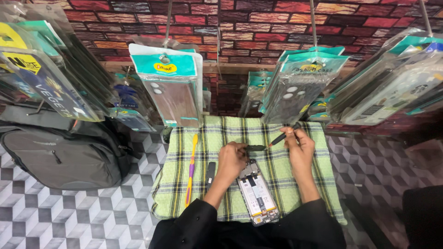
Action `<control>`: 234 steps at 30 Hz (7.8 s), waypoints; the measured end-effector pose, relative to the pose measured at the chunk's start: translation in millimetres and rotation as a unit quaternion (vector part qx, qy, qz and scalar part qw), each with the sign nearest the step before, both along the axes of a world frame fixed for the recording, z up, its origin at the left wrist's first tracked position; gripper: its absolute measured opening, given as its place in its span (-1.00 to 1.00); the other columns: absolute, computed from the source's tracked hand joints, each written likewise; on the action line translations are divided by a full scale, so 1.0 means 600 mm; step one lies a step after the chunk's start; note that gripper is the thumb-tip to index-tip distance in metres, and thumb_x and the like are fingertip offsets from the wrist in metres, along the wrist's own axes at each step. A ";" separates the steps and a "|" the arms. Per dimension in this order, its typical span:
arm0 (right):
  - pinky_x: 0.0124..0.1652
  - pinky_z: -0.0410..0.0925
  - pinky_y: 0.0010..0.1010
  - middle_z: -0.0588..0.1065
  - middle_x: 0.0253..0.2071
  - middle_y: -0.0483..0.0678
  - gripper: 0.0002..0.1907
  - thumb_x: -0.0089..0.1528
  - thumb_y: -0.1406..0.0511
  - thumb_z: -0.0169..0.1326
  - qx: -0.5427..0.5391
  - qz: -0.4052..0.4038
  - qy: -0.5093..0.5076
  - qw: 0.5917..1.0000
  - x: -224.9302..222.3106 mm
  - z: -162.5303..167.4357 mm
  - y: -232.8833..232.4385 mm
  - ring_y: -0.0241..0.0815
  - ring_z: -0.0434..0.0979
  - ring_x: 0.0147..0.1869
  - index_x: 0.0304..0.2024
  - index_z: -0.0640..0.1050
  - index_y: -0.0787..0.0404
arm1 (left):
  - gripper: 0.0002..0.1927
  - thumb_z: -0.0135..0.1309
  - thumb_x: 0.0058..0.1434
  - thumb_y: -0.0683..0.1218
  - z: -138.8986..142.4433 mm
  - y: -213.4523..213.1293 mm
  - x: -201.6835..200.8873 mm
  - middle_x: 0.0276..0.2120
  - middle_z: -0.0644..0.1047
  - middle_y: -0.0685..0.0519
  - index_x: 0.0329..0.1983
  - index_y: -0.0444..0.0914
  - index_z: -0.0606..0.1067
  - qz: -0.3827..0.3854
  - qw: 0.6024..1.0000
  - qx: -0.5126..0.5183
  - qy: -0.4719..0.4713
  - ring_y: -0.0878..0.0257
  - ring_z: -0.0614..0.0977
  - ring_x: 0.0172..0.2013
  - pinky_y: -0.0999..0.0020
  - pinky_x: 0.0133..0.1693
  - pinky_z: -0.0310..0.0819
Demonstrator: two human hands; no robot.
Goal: The person disassembles a smartphone on a checkered cloth, using a screwdriver and a plastic pry tool to remove screws and separate internal components. The person removes the back cover, disconnects cables, and lifts out the battery and logic board.
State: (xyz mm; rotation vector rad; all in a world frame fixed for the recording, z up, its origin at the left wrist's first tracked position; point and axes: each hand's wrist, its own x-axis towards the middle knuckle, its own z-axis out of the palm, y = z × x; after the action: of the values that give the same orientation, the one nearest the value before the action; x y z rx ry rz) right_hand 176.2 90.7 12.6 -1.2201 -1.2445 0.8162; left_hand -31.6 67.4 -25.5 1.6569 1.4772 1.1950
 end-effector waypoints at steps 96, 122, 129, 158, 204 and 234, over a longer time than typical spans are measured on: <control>0.19 0.43 -0.35 0.51 0.02 0.13 -0.54 0.30 0.64 0.04 0.156 0.108 0.073 0.979 -0.074 0.048 -0.041 -0.13 0.56 0.16 0.08 0.18 0.19 | -0.96 0.20 0.18 -0.37 -0.023 0.011 0.022 -0.42 0.65 0.10 -0.37 -0.42 0.58 0.045 0.909 -0.159 -0.383 0.43 0.58 -0.38 0.56 -0.32 0.44; -0.01 0.43 -0.52 0.55 0.01 0.10 -0.51 0.35 0.53 0.08 0.128 0.071 0.082 0.986 -0.063 0.043 -0.037 -0.23 0.58 0.06 0.22 0.18 0.19 | -0.67 0.14 0.18 -0.34 0.040 -0.011 0.024 -0.28 0.61 -0.01 0.04 -0.38 0.54 0.069 0.966 -0.048 -0.245 0.35 0.64 -0.36 0.51 -0.31 0.55; 0.09 0.42 -0.52 0.55 0.00 0.08 -0.52 0.38 0.54 0.02 0.138 0.078 0.079 0.984 -0.063 0.039 -0.034 -0.25 0.57 0.09 0.26 0.16 0.20 | -0.81 0.17 0.18 -0.32 0.050 -0.012 0.023 -0.23 0.60 0.00 -0.13 -0.44 0.59 0.075 0.975 -0.009 -0.209 0.30 0.69 -0.33 0.47 -0.26 0.61; -0.39 0.27 -0.60 0.61 -0.22 -0.06 -0.31 0.09 0.56 0.23 -0.179 0.127 0.084 0.972 -0.040 -0.010 -0.006 -0.41 0.49 -0.30 0.26 0.39 0.14 | -0.33 -0.05 0.00 -0.46 0.034 -0.014 0.021 -0.22 0.63 -0.08 0.25 -0.30 0.46 -0.069 0.960 -0.111 -0.246 0.32 0.64 -0.26 0.52 -0.28 0.55; 0.06 0.47 -0.44 0.54 -0.14 0.14 -0.61 0.31 0.60 0.01 0.070 0.007 0.067 0.995 -0.102 -0.013 -0.033 -0.11 0.65 0.03 0.01 0.13 0.26 | -0.64 0.16 0.09 -0.32 -0.014 0.000 0.023 -0.45 0.69 -0.13 -0.02 -0.26 0.65 0.114 0.975 -0.146 -0.122 0.25 0.70 -0.51 0.36 -0.40 0.55; -0.02 0.49 -0.44 0.38 -0.04 0.07 0.07 0.25 0.65 -0.02 0.021 -0.046 0.066 0.997 -0.126 -0.035 -0.062 -0.26 0.48 -0.12 0.51 -0.38 0.04 | -0.61 0.14 0.07 -0.33 -0.021 0.000 0.020 -0.37 0.70 -0.10 0.00 -0.32 0.63 0.109 0.975 -0.138 -0.136 0.25 0.72 -0.44 0.37 -0.36 0.58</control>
State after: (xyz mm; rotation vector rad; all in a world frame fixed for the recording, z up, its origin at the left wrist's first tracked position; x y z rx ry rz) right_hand 100.5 53.7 -8.6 -1.1620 -1.0849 0.7874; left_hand -19.5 67.4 -38.0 1.1224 1.5930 1.2121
